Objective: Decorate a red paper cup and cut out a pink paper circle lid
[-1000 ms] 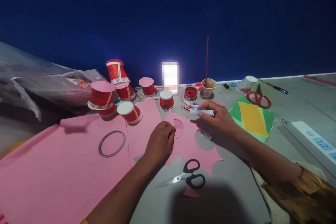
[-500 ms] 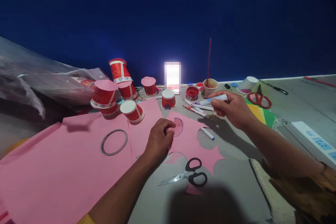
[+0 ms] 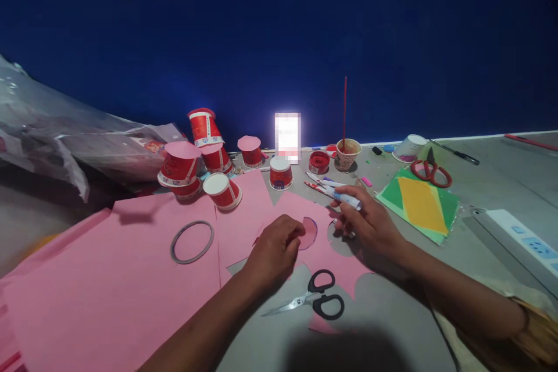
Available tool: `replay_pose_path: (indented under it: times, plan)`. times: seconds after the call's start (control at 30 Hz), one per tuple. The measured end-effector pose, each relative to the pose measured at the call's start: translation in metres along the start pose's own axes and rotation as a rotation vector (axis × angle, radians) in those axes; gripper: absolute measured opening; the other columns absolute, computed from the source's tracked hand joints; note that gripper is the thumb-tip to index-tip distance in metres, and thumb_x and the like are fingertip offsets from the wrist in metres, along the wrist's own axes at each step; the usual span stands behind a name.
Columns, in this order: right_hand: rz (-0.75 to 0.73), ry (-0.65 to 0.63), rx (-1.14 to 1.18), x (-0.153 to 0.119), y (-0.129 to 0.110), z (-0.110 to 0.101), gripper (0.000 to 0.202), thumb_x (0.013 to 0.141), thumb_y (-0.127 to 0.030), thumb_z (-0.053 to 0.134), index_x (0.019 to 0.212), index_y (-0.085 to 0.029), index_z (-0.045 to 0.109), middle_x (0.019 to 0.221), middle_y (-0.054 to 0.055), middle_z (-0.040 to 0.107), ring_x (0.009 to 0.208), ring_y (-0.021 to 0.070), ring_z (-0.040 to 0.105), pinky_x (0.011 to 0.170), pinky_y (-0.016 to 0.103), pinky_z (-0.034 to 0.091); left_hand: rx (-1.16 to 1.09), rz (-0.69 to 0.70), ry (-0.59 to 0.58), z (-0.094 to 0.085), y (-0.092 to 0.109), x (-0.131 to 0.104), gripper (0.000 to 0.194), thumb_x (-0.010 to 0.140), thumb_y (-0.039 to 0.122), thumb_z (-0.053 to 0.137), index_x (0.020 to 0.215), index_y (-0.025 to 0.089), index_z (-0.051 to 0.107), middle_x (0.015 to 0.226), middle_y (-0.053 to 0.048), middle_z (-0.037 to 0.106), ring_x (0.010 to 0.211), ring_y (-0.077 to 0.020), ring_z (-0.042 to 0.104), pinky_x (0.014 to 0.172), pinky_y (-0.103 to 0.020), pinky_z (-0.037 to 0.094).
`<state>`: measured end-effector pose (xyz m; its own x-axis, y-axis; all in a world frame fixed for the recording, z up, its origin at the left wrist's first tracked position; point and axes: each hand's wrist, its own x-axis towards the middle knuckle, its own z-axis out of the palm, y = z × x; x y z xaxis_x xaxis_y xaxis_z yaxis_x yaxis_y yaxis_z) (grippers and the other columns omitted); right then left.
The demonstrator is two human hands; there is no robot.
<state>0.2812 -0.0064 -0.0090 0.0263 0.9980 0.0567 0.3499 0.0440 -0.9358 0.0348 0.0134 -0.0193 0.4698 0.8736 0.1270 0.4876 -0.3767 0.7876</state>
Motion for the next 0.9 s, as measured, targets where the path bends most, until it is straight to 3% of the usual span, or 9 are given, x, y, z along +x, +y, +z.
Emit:
replay_pose_path:
  times: [0.1,0.2,0.37,0.43,0.57,0.67,0.9]
  plan:
    - [-0.098,-0.014,-0.193,-0.005,0.005,0.0,0.041,0.107,-0.049,0.05,0.137,-0.022,0.061,0.092,0.007,0.079,0.079,0.0236,0.077,0.076,0.038,0.061,0.079,0.003,-0.005,-0.001,0.0,-0.011,0.024,0.085,0.005,0.054,0.093,0.021,0.069,0.097,-0.005,0.072,0.086,-0.0203,0.068,0.079,-0.032,0.053]
    - [-0.201,0.046,-0.333,0.001,0.011,-0.003,0.039,0.106,-0.043,0.049,0.136,-0.021,0.062,0.11,0.013,0.081,0.103,0.0298,0.078,0.097,0.047,0.059,0.1,-0.022,0.006,-0.002,0.0,-0.025,0.022,0.086,0.007,0.055,0.094,0.022,0.069,0.098,-0.005,0.074,0.087,-0.0209,0.07,0.079,-0.033,0.054]
    - [-0.265,0.113,-0.379,0.012,0.013,-0.009,0.039,0.107,-0.042,0.047,0.136,-0.02,0.062,0.125,0.016,0.079,0.113,0.0321,0.076,0.101,0.049,0.059,0.047,-0.101,0.012,-0.009,0.002,-0.036,0.02,0.085,0.014,0.056,0.093,0.022,0.073,0.095,-0.005,0.076,0.086,-0.0222,0.072,0.078,-0.034,0.055]
    - [-0.294,0.064,-0.376,0.012,0.011,-0.008,0.039,0.108,-0.041,0.046,0.138,-0.021,0.061,0.129,0.015,0.078,0.114,0.0304,0.076,0.102,0.047,0.059,-0.008,-0.17,0.033,-0.015,0.006,-0.033,0.019,0.083,0.017,0.058,0.09,0.022,0.075,0.09,-0.004,0.076,0.083,-0.0219,0.071,0.078,-0.034,0.055]
    - [-0.342,-0.176,-0.406,0.008,0.008,0.004,0.04,0.109,-0.039,0.047,0.143,-0.021,0.06,0.141,0.015,0.074,0.125,0.0296,0.072,0.107,0.046,0.057,-0.16,-0.345,0.132,-0.035,0.021,-0.018,0.019,0.078,0.023,0.065,0.092,0.022,0.078,0.08,-0.001,0.074,0.074,-0.0194,0.067,0.07,-0.03,0.052]
    - [-0.349,-0.285,-0.402,0.007,0.006,0.013,0.041,0.11,-0.037,0.047,0.145,-0.021,0.059,0.144,0.015,0.072,0.129,0.0299,0.07,0.109,0.046,0.056,-0.308,-0.37,0.176,-0.05,0.031,-0.004,0.021,0.075,0.033,0.075,0.091,0.02,0.078,0.078,-0.001,0.072,0.07,-0.0172,0.064,0.063,-0.028,0.05]
    - [-0.27,-0.218,-0.297,0.014,0.003,0.02,0.038,0.11,-0.038,0.045,0.142,-0.021,0.059,0.139,0.015,0.073,0.126,0.0296,0.07,0.108,0.048,0.055,-0.44,-0.315,0.326,-0.067,0.032,0.011,0.022,0.067,0.032,0.082,0.085,0.02,0.078,0.069,0.001,0.069,0.063,-0.0132,0.061,0.059,-0.024,0.048]
